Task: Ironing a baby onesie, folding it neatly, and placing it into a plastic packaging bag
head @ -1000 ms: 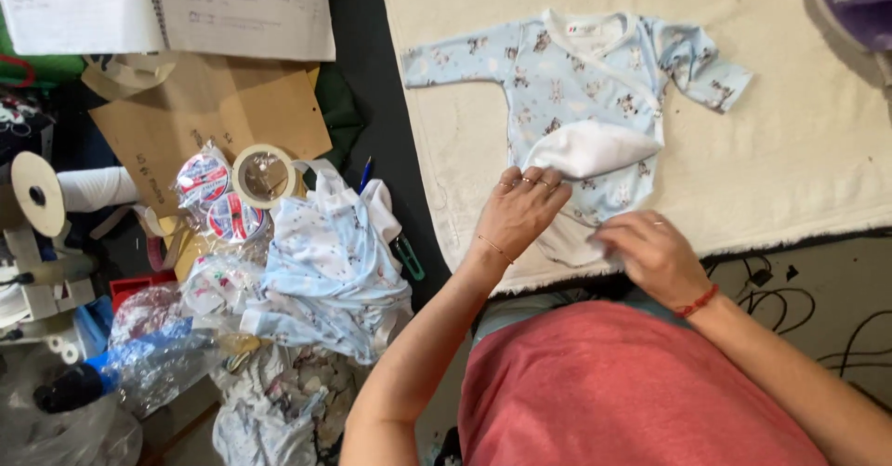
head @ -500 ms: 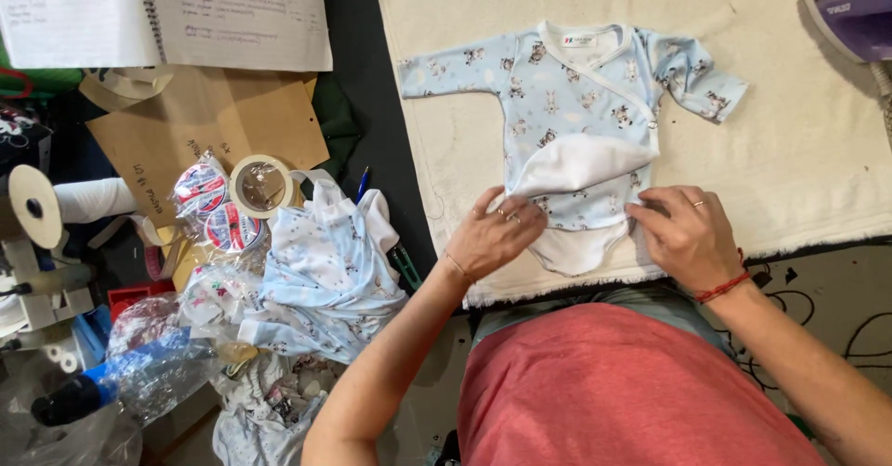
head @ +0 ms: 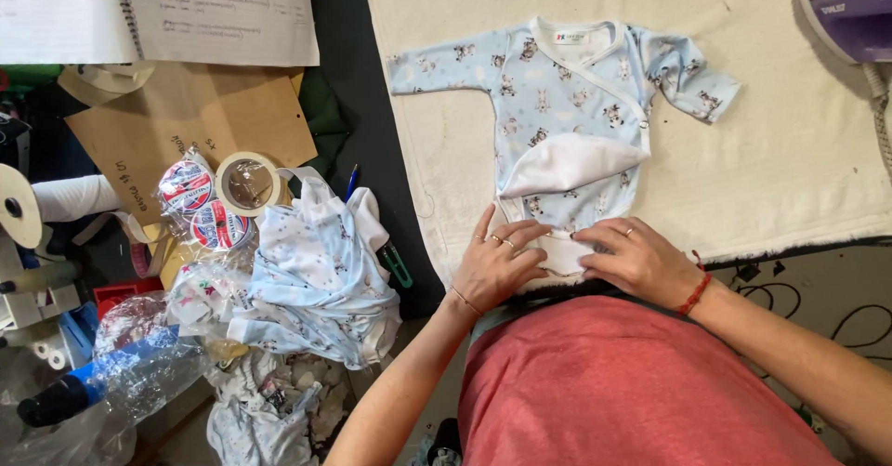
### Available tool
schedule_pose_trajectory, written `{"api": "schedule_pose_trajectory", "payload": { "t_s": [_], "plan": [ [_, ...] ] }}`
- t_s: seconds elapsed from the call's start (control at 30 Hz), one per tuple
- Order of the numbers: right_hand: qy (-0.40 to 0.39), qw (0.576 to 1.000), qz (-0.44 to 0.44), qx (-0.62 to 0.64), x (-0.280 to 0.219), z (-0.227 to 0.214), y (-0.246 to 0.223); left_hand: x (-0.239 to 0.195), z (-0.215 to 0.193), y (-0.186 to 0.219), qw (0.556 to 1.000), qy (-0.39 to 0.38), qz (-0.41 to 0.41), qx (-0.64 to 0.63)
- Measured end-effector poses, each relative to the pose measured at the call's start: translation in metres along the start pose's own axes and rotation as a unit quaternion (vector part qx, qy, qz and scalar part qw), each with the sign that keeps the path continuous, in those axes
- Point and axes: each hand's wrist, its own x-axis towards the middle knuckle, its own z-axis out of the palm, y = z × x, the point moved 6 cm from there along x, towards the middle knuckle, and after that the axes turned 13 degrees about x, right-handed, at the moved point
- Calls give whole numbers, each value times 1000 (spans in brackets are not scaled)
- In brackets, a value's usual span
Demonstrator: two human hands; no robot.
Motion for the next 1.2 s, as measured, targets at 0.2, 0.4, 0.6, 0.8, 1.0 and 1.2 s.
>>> {"api": "schedule_pose_trajectory", "payload": {
  "t_s": [0.2, 0.4, 0.6, 0.8, 1.0, 1.2],
  "plan": [
    [42, 968, 190, 160, -7, 8, 32, -5, 28, -17, 992, -2, -124, -30],
    [67, 970, 209, 101, 13, -4, 13, 6, 18, -15, 981, -5, -191, -12],
    [29, 896, 394, 203, 7, 3, 31, 7, 22, -11, 978, -27, -191, 81],
    [-35, 875, 458, 152, 16, 6, 33, 12, 23, -8, 966, -50, -232, 100],
    [-50, 851, 505, 133, 19, 7, 43, 14, 26, -8, 951, -104, -261, 128],
    [-107, 847, 518, 51, 25, 7, 46, 15, 28, -9, 937, -135, -301, 118]
  ]
}}
